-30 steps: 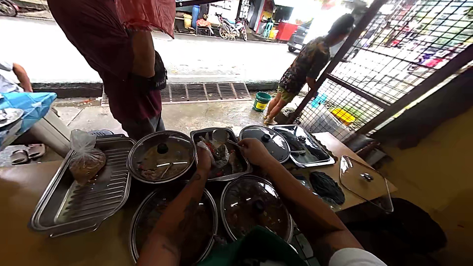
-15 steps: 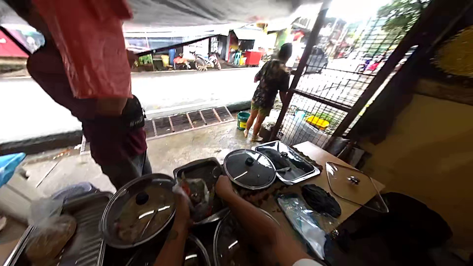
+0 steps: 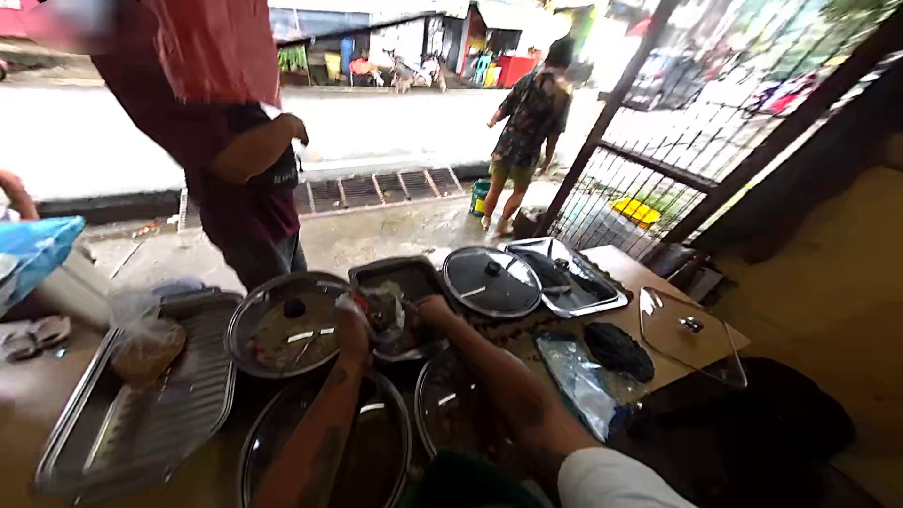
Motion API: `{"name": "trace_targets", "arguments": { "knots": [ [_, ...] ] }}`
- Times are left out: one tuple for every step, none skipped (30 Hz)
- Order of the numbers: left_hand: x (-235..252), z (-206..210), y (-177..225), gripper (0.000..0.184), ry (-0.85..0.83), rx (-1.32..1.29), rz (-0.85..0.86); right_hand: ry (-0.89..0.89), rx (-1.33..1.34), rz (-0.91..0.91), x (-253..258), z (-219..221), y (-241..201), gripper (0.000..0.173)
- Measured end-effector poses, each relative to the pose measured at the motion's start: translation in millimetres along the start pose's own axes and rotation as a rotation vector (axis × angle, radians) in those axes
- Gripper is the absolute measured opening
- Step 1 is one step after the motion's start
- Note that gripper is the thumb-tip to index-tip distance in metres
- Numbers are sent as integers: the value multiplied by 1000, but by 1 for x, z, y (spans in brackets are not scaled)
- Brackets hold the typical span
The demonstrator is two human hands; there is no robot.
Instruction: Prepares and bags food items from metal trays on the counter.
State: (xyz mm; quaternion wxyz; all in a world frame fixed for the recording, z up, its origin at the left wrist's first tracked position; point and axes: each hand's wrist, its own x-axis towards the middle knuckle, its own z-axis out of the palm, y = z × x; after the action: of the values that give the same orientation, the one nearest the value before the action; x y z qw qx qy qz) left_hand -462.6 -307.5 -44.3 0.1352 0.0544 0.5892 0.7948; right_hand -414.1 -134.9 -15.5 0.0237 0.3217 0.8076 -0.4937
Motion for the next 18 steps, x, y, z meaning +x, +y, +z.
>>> {"name": "trace_targets", "arguments": {
  "knots": [
    [1,0,-1,61,-7,0,-25,-6,-22,3,-4,-5,-5,31],
    [1,2,-1,62,-10,-9,-50,-1,-25,5,-7,-10,-10,33],
    [0,4,1,64,-21,-17,-71,14,-12,7,-9,-15,-13,34],
    [-1,7,2,66,-30,-24,-77,27,0,5,-11,-20,-15,35],
    [-2,9,2,66,-42,-30,-65,35,5,-1,-15,-26,-19,35],
    [-2,12,1,65,-46,-41,-54,45,4,-16,-21,-32,-23,34],
    [-2,15,0,62,-47,-48,-49,58,-4,-35,-27,-38,-27,33],
    [-1,18,-2,61,-49,-50,-49,61,-14,-49,-34,-44,-32,32],
    [0,20,-4,61,-53,-53,-50,61,-20,-58,-42,-50,-37,32],
    [1,23,-6,60,-57,-62,-45,65,-29,-67,-51,-54,-42,31],
    [3,25,-8,61,-65,-65,-43,74,-39,-81,-60,-58,-46,29],
    [4,28,-10,61,-66,-60,-50,80,-58,-96,-69,-61,-50,28],
    [4,31,-11,61,-64,-51,-55,82,-88,-111,-77,-65,-54,27],
    [6,34,-12,60,-58,-39,-50,83,-129,-130,-84,-68,-57,27],
    [7,38,-12,60,-45,-33,-45,82,-183,-156,-90,-71,-59,28],
    [8,41,-12,59,-40,-33,-47,83,-257,-189,-95,-73,-60,29],
    [9,43,-12,59,-39,-35,-52,89,-353,-219,-102,-74,-63,31],
    [9,46,-12,58,-37,-37,-55,107,-465,-235,-109,-73,-65,33]
  ]
}}
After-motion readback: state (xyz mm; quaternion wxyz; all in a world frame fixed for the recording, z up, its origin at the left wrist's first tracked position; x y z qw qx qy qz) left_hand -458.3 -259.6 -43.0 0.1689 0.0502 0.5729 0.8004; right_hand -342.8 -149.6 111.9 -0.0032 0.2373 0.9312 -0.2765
